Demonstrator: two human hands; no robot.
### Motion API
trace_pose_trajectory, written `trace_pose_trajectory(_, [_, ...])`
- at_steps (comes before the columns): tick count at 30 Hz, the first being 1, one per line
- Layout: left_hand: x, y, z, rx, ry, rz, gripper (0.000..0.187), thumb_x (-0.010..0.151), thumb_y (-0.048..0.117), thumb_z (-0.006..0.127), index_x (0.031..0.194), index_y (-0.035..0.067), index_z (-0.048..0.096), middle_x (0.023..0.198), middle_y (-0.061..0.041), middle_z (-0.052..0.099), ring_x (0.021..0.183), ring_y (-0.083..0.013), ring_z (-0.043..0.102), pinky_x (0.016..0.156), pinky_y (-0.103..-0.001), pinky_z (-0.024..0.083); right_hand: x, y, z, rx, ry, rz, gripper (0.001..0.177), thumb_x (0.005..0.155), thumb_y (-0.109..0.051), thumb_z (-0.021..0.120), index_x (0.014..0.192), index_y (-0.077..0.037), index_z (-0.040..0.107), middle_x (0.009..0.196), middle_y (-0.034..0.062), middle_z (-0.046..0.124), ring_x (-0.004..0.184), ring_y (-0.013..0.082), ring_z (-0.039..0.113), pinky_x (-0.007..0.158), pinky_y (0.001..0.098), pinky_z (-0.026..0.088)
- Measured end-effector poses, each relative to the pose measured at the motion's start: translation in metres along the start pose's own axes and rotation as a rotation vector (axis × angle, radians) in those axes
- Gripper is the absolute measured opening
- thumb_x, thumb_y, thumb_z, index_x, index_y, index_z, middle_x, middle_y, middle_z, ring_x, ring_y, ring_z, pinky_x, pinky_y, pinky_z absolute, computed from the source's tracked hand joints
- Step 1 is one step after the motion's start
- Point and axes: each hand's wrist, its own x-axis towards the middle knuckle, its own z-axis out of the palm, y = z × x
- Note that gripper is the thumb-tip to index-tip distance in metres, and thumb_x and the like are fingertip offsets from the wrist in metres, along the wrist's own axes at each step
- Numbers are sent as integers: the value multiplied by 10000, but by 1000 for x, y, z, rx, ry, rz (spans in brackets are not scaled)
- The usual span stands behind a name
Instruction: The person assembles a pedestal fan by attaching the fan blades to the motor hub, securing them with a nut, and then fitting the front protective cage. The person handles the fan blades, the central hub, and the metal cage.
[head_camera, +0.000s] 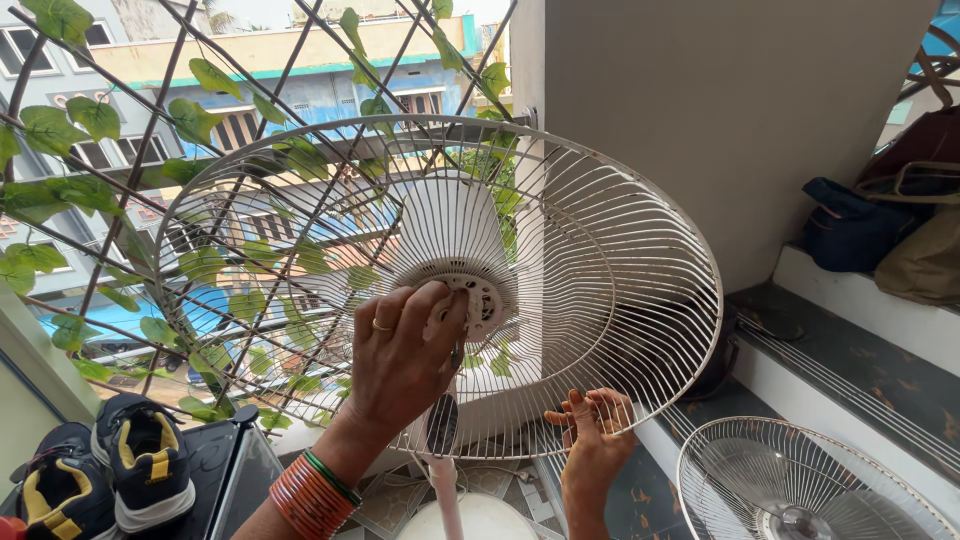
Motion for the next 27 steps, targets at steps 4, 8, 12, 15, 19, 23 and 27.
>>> trace_pose_trajectory(4, [4,-11,0,-29,-53,116,510,777,174,825,1255,85,671,1228,-39,561,1129,-205,529,945,-403,406,-1,-3,1,22,-34,-77,162,905,-71,730,984,-31,594,816,96,655,643,211,720,479,292,577])
trace_pose_trajectory(8, [7,-21,1,-71,-122,203,514,796,196,834,1261,96,637,1245,-24,557,1153,-194,523,978,-389,414,-4,-9,1,-35,-3,31,183,879,-105,732,982,-63,588,753,99,689,577,240,747,342,241,365])
trace_pose_trajectory(12, [8,-21,-2,7,-177,198,526,763,165,818,1253,121,631,1231,-16,556,1136,-187,537,958,-383,429,-5,-12,2,-35,12,56,180,888,-115,731,978,-54,587,747,95,693,583,245,745,335,243,344])
trace_pose_trajectory(15, [3,-5,-4,-79,-55,29,546,811,243,806,1282,40,619,1209,-94,550,1075,-239,534,879,-404,412,-4,-11,2,-11,-20,12,185,892,-117,734,985,-53,587,747,94,703,591,240,754,349,232,354])
trace_pose_trajectory(19, [-5,3,-1,25,-32,-124,442,847,185,783,1228,45,610,1194,-96,585,1051,-248,554,879,-412,412,-3,-8,0,5,-14,14,188,888,-112,739,980,-52,586,742,96,698,575,237,746,341,232,345])
trace_pose_trajectory(23, [-8,0,7,37,17,-51,430,850,124,750,1254,29,636,1198,-77,598,1086,-234,563,927,-408,420,-3,-7,1,-14,-7,28,184,888,-116,735,982,-63,586,750,86,695,573,230,739,347,226,335])
trace_pose_trajectory(27, [-8,-9,9,8,14,63,409,876,118,737,1260,-5,669,1202,-61,596,1122,-217,553,966,-410,411,-4,-8,0,-2,-19,29,190,893,-126,744,979,-69,584,752,83,695,585,227,747,359,219,356])
